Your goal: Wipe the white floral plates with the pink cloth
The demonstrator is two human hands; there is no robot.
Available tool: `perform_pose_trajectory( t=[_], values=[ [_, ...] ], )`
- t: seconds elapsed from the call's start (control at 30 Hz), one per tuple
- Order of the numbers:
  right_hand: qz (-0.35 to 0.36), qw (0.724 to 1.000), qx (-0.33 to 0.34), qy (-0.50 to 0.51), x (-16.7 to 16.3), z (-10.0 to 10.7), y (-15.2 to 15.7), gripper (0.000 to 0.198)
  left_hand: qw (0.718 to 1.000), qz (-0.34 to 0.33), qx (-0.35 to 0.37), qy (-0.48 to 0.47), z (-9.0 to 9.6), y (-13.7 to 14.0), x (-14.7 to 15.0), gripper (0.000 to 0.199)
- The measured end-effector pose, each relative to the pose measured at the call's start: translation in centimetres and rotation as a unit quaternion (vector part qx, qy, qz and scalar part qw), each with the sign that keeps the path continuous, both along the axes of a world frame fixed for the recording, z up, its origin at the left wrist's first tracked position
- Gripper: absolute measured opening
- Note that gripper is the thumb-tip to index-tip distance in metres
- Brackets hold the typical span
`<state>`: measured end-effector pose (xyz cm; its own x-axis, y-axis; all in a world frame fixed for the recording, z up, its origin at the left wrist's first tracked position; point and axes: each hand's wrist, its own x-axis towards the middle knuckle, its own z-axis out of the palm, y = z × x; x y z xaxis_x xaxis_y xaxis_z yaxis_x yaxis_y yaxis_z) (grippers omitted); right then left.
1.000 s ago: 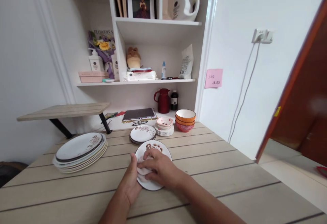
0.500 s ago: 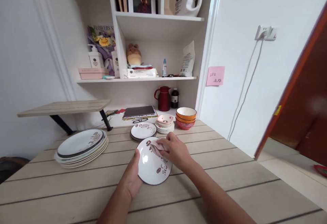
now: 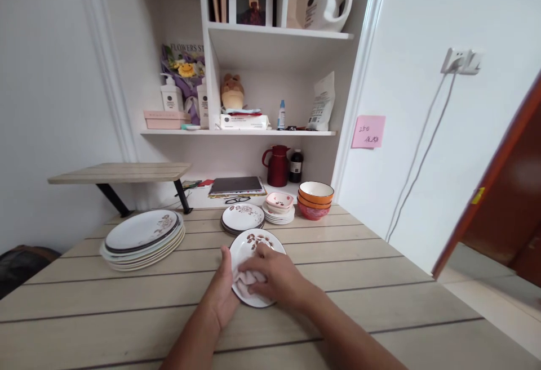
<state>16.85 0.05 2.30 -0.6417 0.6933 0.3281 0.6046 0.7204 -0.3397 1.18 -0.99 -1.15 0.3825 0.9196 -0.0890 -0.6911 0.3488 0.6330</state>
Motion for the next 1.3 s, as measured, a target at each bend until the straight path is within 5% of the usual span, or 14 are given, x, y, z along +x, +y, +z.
perform_pose_trajectory(
  t=[0.3,0.5,0.8,1.13,1.3],
  values=[
    [-0.140,0.985,0.041,0.096,-0.3,0.5,1.4,0.042,0.999,0.034,-0.010,0.000,1.2,-1.0,0.8,0.064],
    [-0.185,0.983,0.019,-0.006,1.7,1.0,0.9,0.030,0.999,0.030,-0.018,0.003,0.3,-0.4,0.5,0.068],
    [0.053,0.996,-0.039,-0.059,0.5,0.7,-1.2,0.029,1.000,-0.001,-0.025,-0.011,0.3,-0.5,0.0,0.073],
    [-0.181,0.977,0.032,0.112,-0.6,0.6,1.2,0.030,0.999,0.044,-0.019,0.009,0.9,-0.8,0.8,0.069],
    [-0.202,0.975,0.053,0.080,0.2,0.6,0.9,0.028,0.997,0.064,-0.020,0.035,0.8,-0.7,0.7,0.069]
  ],
)
